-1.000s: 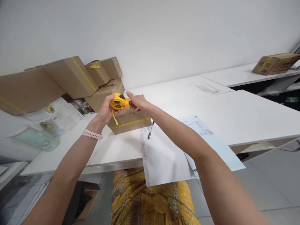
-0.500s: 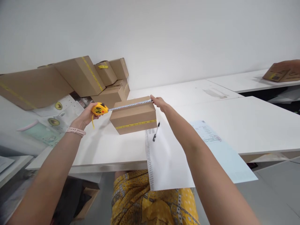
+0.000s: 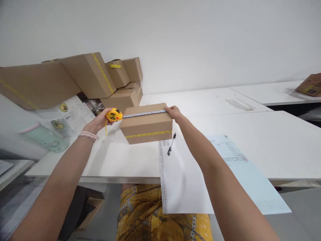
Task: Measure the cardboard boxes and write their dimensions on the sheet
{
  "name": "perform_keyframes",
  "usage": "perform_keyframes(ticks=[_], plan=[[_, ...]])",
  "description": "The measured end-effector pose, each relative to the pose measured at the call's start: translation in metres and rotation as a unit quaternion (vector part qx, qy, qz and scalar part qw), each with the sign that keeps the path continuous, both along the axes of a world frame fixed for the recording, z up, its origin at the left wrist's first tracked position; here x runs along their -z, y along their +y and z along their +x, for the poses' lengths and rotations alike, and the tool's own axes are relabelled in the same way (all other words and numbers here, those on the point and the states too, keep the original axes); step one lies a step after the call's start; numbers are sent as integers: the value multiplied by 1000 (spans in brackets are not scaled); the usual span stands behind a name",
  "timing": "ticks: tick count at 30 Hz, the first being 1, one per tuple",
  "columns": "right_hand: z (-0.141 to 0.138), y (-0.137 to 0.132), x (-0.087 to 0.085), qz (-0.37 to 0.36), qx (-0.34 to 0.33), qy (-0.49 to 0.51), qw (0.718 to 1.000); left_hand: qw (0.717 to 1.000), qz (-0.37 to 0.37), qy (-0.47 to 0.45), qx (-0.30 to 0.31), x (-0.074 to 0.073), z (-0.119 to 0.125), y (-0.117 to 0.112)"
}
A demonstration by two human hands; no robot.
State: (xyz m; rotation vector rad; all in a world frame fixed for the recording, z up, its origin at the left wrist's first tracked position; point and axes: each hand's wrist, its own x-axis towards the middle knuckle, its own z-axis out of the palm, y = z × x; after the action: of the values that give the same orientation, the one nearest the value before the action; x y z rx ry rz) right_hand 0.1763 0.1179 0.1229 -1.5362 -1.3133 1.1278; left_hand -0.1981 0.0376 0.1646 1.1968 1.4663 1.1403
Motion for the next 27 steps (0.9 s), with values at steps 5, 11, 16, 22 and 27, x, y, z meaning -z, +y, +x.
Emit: perform_keyframes(ticks=[5,11,16,22,27], plan=[[-3,-10,-8,-37,-3,9,999,1000,-1,-8,24,4,-6,0],[-3,-15,-12,-44,3,9,999,999,0,-9,44,5,-11,-2],[-4,-19,-15,-44,11,5,999,996,-6,15,83,4,-17,-1],[-3,-16,-14,-42,10,6,999,994,-16,27,100,1,-23,4],[-3,-13,-10,-42,8,15,999,994,-35,29,100,0,-27,8]])
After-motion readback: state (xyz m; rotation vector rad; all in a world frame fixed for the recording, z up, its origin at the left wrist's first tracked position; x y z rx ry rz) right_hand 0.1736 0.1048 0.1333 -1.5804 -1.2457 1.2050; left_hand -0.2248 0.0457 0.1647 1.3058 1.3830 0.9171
